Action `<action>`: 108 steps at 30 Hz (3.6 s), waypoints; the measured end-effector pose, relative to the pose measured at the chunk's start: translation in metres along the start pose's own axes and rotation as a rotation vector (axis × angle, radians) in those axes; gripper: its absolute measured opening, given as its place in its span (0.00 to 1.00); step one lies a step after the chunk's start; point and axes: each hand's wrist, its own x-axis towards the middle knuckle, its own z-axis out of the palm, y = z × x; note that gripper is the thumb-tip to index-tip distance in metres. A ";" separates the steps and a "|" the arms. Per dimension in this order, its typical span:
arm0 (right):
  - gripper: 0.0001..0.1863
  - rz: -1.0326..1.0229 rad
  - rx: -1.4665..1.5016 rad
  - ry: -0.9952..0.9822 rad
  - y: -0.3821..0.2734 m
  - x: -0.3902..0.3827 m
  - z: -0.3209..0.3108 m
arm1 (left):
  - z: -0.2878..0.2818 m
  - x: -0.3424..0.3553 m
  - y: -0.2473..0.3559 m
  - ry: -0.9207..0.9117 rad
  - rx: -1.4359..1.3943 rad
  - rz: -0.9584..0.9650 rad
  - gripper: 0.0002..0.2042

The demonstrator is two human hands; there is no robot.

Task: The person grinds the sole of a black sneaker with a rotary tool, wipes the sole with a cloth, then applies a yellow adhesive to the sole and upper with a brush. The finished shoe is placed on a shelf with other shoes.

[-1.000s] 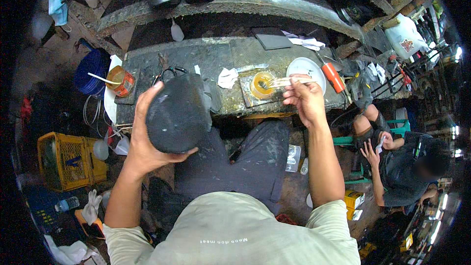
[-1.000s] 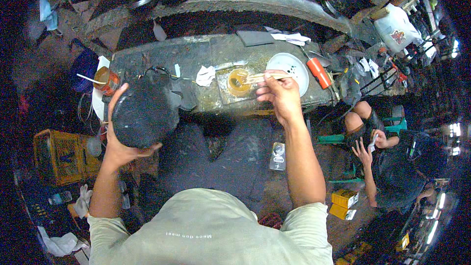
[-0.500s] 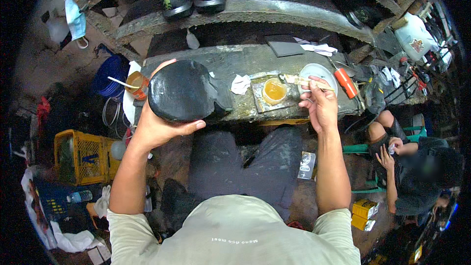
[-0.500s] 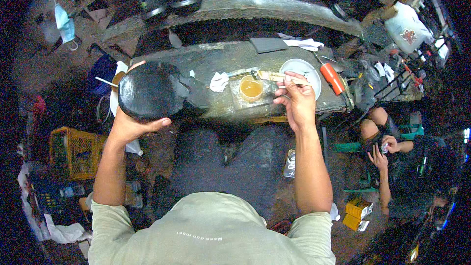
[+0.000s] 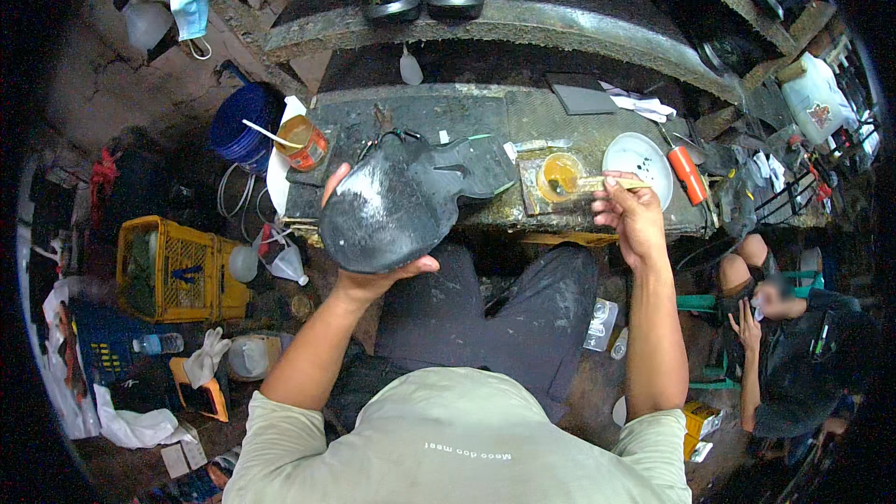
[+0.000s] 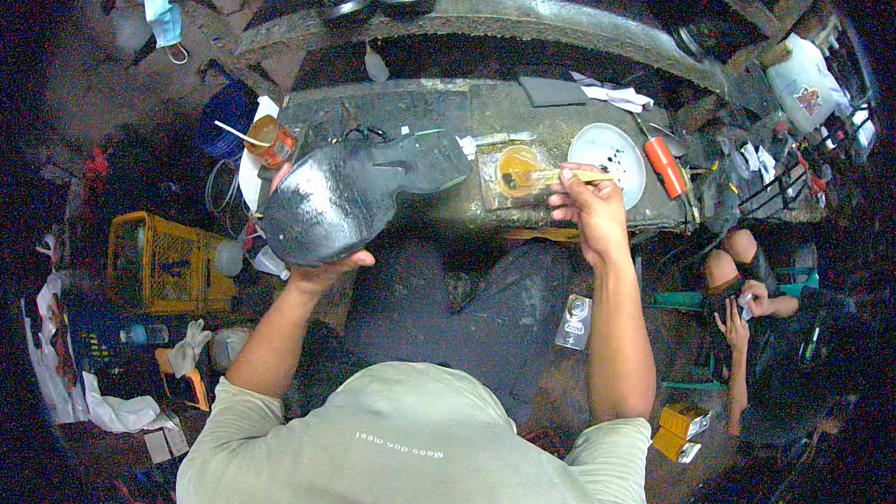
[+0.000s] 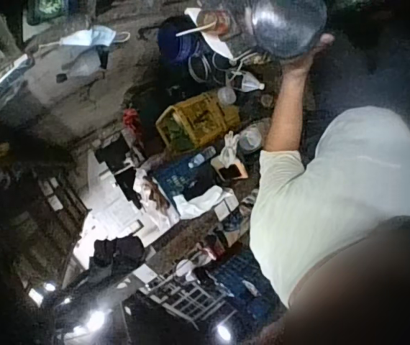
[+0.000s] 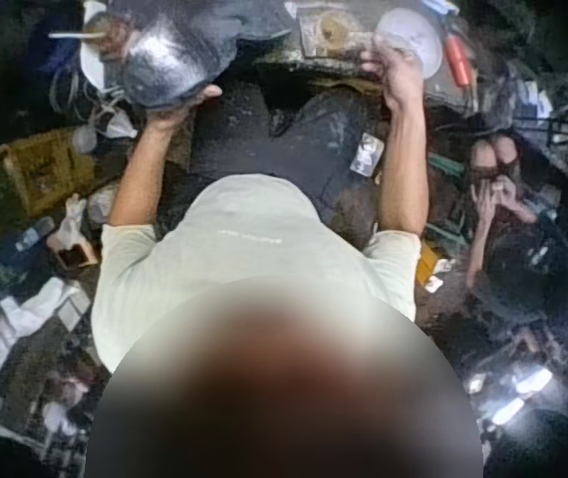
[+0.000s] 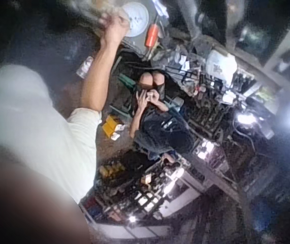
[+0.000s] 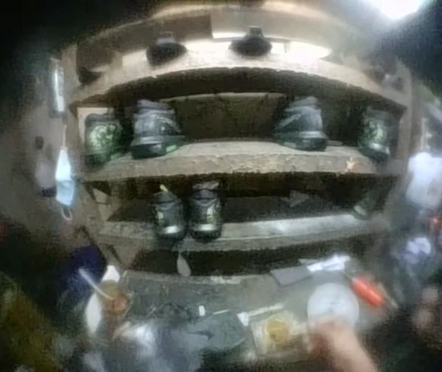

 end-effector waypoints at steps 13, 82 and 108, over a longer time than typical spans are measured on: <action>0.15 0.036 -0.057 -0.041 0.005 0.002 -0.001 | -0.003 -0.010 0.016 -0.174 -0.134 -0.153 0.66; 0.17 -1.088 -0.198 -0.447 -0.071 -0.133 0.131 | 0.002 -0.019 0.035 -0.105 -0.526 -0.132 0.30; 0.18 -1.073 -0.283 -0.467 -0.076 -0.136 0.132 | -0.003 0.003 0.056 -0.119 -0.415 -0.104 0.36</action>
